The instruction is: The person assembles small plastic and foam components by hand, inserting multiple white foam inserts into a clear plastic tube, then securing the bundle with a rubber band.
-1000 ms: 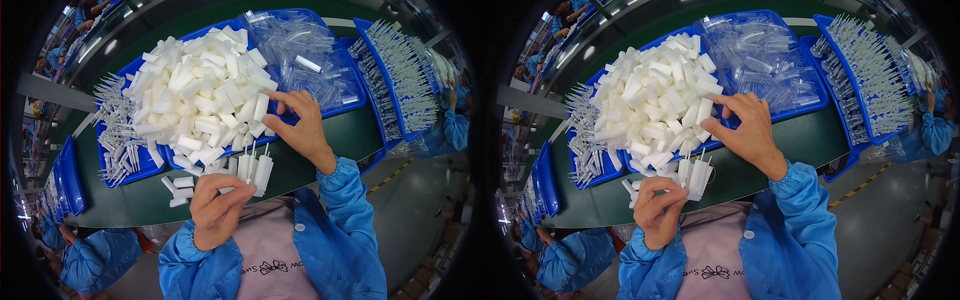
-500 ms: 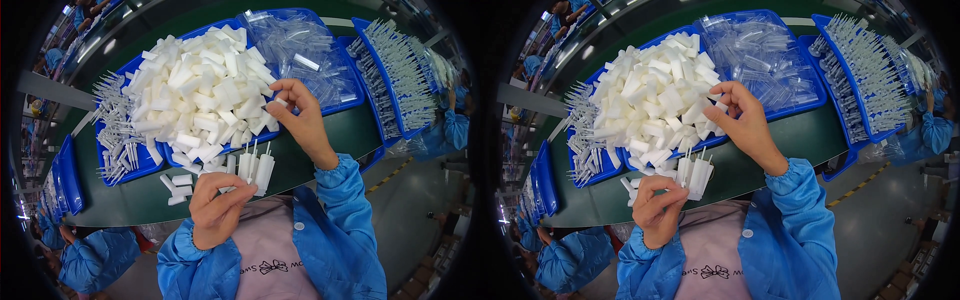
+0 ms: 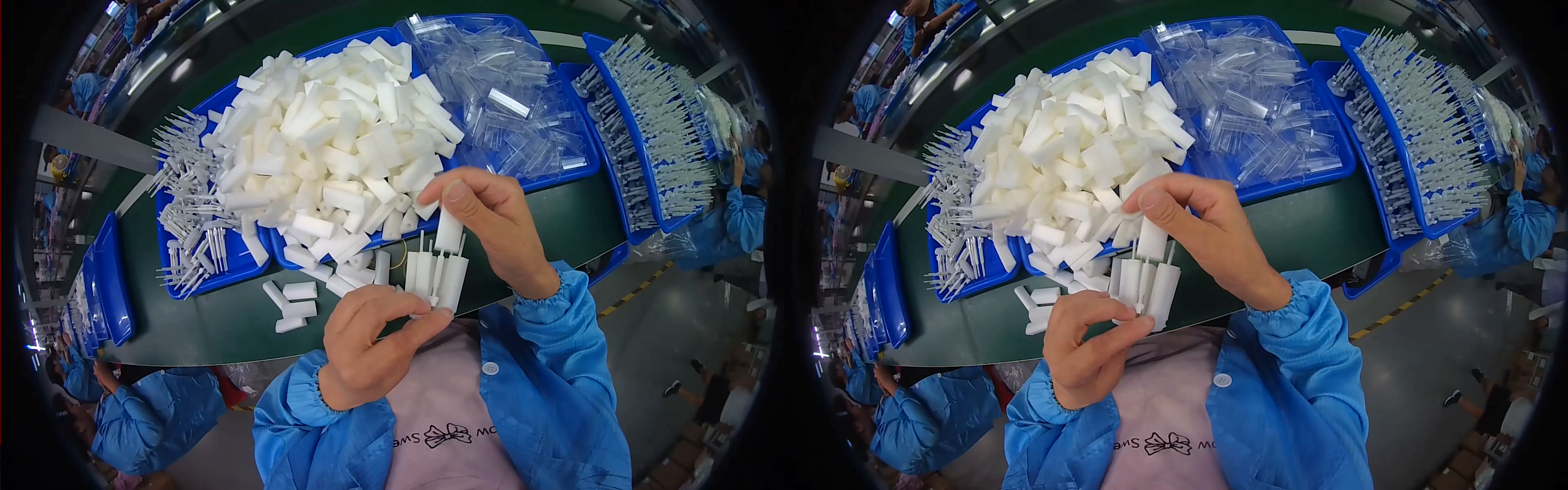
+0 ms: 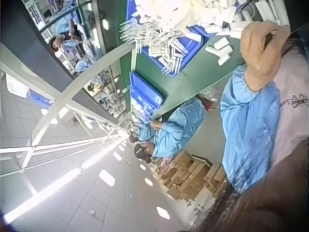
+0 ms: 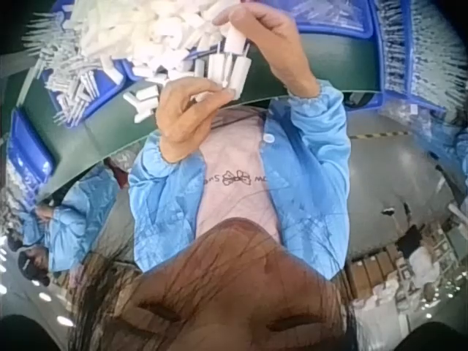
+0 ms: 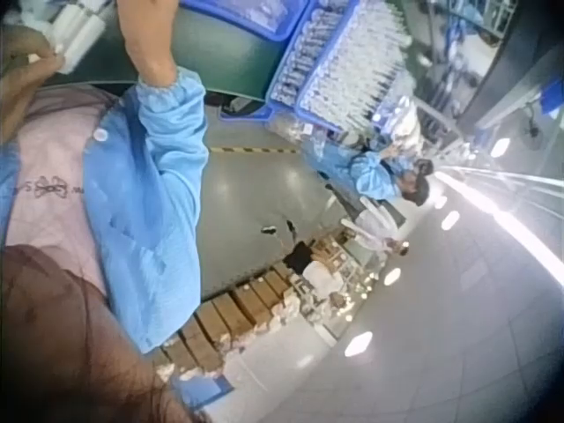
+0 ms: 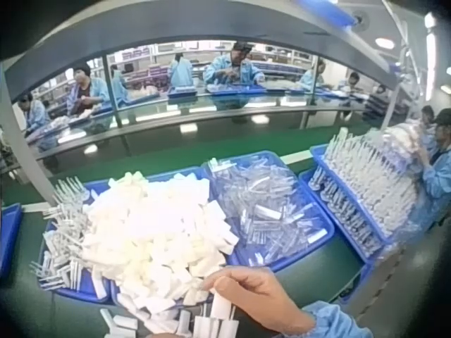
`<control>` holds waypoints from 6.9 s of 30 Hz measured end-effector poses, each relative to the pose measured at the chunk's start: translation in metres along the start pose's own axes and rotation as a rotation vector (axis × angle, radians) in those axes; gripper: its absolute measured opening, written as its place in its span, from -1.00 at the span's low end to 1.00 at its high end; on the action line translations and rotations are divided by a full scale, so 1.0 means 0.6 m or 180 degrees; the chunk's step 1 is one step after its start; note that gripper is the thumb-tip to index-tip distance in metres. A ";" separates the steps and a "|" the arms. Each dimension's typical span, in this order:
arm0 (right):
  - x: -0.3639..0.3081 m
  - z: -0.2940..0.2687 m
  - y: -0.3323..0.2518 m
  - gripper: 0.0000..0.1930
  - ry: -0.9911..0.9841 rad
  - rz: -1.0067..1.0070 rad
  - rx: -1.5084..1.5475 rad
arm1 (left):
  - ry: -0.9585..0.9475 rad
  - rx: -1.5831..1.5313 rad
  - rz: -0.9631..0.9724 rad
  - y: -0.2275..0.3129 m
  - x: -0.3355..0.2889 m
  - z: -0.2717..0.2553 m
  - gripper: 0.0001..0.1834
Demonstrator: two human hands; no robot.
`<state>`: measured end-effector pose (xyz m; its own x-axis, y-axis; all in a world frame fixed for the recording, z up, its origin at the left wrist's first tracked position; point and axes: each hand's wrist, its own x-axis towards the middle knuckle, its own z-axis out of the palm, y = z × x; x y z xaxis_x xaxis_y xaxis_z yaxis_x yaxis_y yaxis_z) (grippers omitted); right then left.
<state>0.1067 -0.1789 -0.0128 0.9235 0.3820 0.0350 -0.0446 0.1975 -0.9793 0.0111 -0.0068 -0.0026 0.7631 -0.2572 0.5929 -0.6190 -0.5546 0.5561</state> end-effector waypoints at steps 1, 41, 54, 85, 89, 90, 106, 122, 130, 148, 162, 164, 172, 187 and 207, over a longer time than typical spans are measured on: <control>0.000 0.000 -0.005 -0.75 -0.0203 0.0066 0.0030 | -0.0020 0.0178 0.0080 0.000 0.000 0.000 -0.60; -0.002 -0.068 -0.050 -0.81 0.0524 -0.1718 -0.2996 | -0.0084 -0.2134 -0.1711 -0.029 -0.023 0.011 -0.44; 0.079 -0.157 0.019 -0.77 0.0137 -0.2301 -0.4791 | 0.0093 -0.4073 -0.2834 -0.020 -0.014 0.007 -0.16; -0.093 0.024 -0.047 -0.66 0.0227 -0.1342 -0.0617 | 0.0407 -0.0937 -0.0808 -0.018 -0.011 -0.012 -0.49; -0.084 0.025 -0.042 -0.66 0.0217 -0.1051 -0.0106 | 0.0549 -0.0725 -0.0811 -0.016 -0.008 -0.014 -0.49; -0.083 0.025 -0.039 -0.66 0.0212 -0.1062 -0.0107 | 0.0554 -0.0514 -0.0783 -0.016 -0.008 -0.015 -0.50; -0.066 0.019 -0.023 -0.72 0.0000 -0.0733 -0.0240 | 0.0475 -0.0561 -0.0915 -0.025 -0.002 -0.014 -0.63; -0.064 -0.002 -0.023 -0.76 0.0532 -0.0729 0.0103 | 0.0805 -0.2911 -0.1806 -0.036 -0.018 0.003 -0.50; -0.073 -0.020 -0.033 -0.77 0.0245 -0.1092 -0.0991 | 0.0632 -0.2668 -0.1686 -0.028 -0.017 0.000 -0.56; -0.084 -0.002 -0.070 -0.69 -0.0071 -0.1547 -0.1881 | 0.0521 -0.2577 -0.1443 -0.014 -0.022 -0.006 -0.54; -0.023 -0.011 -0.084 -0.58 0.0263 -0.1676 -0.2609 | 0.0886 -0.3302 -0.1958 -0.022 -0.018 0.000 -0.13; 0.015 -0.065 -0.063 -0.66 0.0735 -0.1832 -0.3444 | 0.1046 -0.3422 -0.2128 -0.016 -0.010 -0.005 -0.13; 0.080 -0.130 0.000 -0.78 0.0524 -0.1303 -0.5610 | 0.1409 -0.3845 -0.2589 -0.014 0.003 -0.010 -0.14; -0.029 -0.039 -0.089 -0.68 -0.0481 -0.0881 -0.0084 | 0.0848 -0.1579 -0.1446 -0.015 -0.014 0.001 -0.43; -0.039 -0.006 -0.068 -0.81 0.0109 -0.0718 -0.0327 | 0.0688 -0.0786 -0.0894 0.007 -0.008 -0.005 -0.48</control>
<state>0.0885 -0.1992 0.0254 0.9182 0.3075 0.2498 0.2013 0.1809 -0.9627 0.0043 -0.0057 -0.0011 0.8681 0.0630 0.4923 -0.4387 -0.3666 0.8204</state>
